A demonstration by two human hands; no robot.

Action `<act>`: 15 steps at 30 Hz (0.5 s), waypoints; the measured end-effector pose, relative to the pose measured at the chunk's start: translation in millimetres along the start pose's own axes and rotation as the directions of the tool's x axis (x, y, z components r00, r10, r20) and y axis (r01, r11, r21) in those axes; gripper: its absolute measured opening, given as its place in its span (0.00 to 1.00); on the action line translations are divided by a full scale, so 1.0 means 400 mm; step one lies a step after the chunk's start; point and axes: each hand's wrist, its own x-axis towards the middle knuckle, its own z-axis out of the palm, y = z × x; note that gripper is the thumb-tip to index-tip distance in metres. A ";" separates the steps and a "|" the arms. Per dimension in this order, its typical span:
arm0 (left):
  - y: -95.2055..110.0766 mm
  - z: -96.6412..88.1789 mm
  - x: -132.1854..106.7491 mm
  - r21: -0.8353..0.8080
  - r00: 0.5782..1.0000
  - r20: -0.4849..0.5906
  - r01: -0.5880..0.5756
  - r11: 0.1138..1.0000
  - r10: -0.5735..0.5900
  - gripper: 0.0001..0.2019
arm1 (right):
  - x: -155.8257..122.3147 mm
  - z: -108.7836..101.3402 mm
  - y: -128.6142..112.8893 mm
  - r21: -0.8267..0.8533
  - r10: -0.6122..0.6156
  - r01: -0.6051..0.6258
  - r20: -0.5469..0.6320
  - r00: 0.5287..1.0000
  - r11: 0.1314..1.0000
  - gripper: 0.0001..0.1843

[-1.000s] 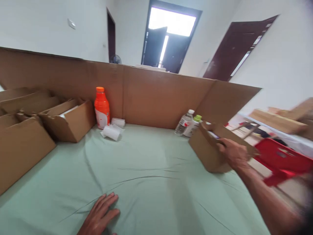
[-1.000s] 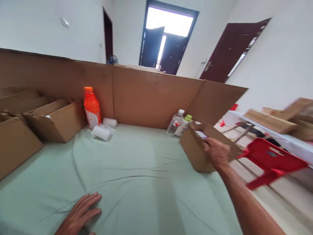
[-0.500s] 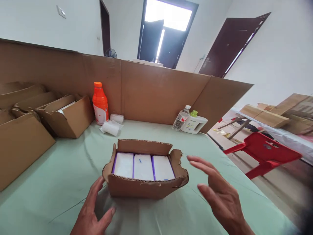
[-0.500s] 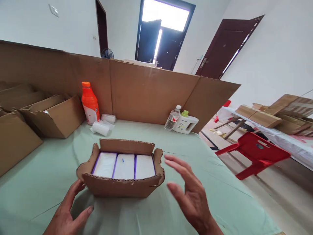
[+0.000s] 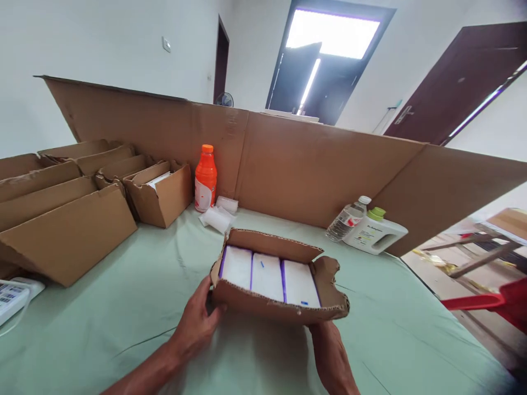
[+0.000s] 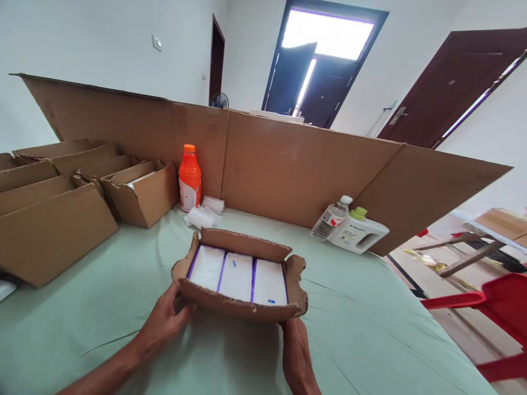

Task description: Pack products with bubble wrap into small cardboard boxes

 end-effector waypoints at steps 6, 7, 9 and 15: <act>-0.056 -0.010 0.117 -0.006 1.000 -0.020 -0.022 1.000 0.022 0.28 | 0.057 0.047 0.017 -0.066 0.016 -0.016 -0.002 1.000 0.998 0.34; -0.064 -0.011 0.118 -0.001 1.000 -0.018 -0.012 1.000 0.012 0.27 | 0.059 0.043 0.031 -0.096 0.015 -0.014 0.008 1.000 0.995 0.34; -0.072 -0.011 0.111 -0.002 1.000 0.006 0.009 1.000 -0.009 0.26 | 0.060 0.032 0.059 -0.122 0.018 -0.015 0.022 1.000 0.992 0.33; -0.075 -0.020 0.101 0.027 1.000 0.019 -0.008 1.000 0.008 0.30 | 0.062 0.012 0.092 -0.074 0.017 -0.018 -0.009 1.000 0.997 0.30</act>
